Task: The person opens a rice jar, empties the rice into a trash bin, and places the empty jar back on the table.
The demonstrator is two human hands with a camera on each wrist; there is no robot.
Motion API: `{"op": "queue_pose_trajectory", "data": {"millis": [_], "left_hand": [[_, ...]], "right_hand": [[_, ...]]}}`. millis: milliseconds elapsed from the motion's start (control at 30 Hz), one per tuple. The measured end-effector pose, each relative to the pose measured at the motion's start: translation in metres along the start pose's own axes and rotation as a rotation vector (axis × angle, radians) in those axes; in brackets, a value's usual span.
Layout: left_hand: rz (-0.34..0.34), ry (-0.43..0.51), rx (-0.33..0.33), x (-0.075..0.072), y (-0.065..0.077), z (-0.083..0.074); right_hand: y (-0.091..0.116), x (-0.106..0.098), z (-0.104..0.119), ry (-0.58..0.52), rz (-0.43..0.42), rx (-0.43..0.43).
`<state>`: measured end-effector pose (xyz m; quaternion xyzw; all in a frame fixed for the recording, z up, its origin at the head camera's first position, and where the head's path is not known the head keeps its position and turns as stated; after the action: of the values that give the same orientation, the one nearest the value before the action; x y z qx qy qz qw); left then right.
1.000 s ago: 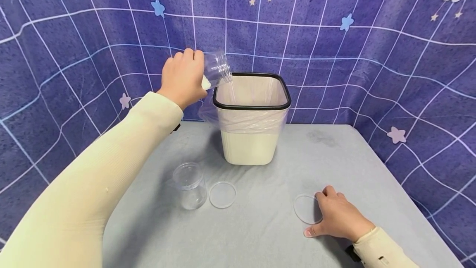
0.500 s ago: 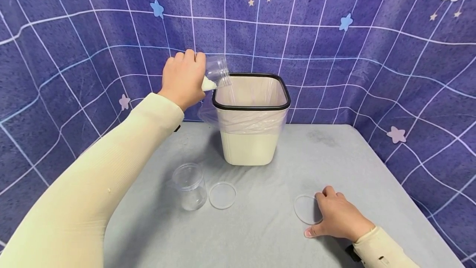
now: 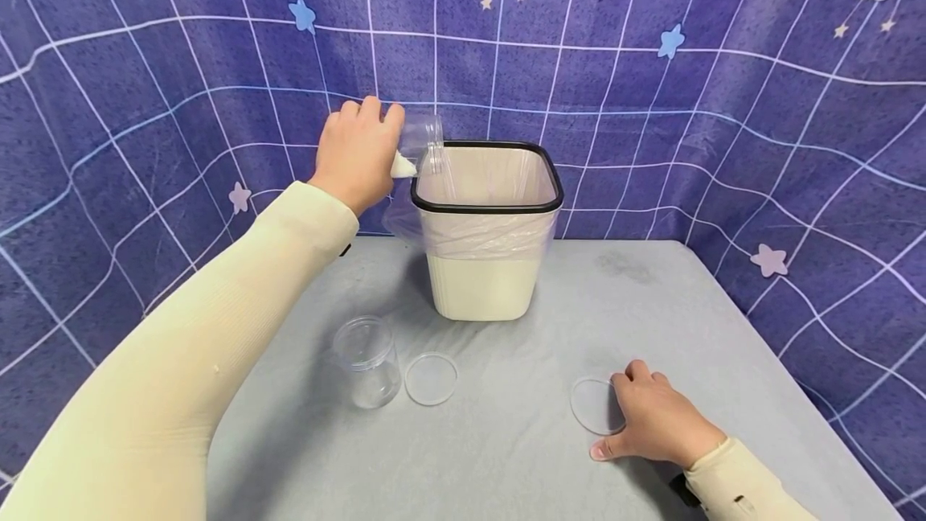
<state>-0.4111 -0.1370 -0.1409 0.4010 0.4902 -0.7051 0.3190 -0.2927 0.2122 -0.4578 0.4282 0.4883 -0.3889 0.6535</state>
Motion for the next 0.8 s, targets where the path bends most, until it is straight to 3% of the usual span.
{"op": "queue_pose_trajectory", "data": {"millis": [800], "left_hand": [[-0.100,-0.045,0.046,-0.0077,-0.0015,-0.0067]], "right_hand": [[-0.0007,-0.0011,0.0021,0.002,0.010,0.010]]}}
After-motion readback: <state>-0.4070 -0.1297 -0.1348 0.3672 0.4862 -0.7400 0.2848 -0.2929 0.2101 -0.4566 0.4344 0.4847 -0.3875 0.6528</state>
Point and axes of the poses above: each hand's wrist, its own y-axis away from the middle knuckle, its own x-axis out of the palm, z = x × y, the point moved 10 cm from there along -y, towards the middle knuckle, and after that the axes turned 10 degrees about z, right-handed, at the moved point
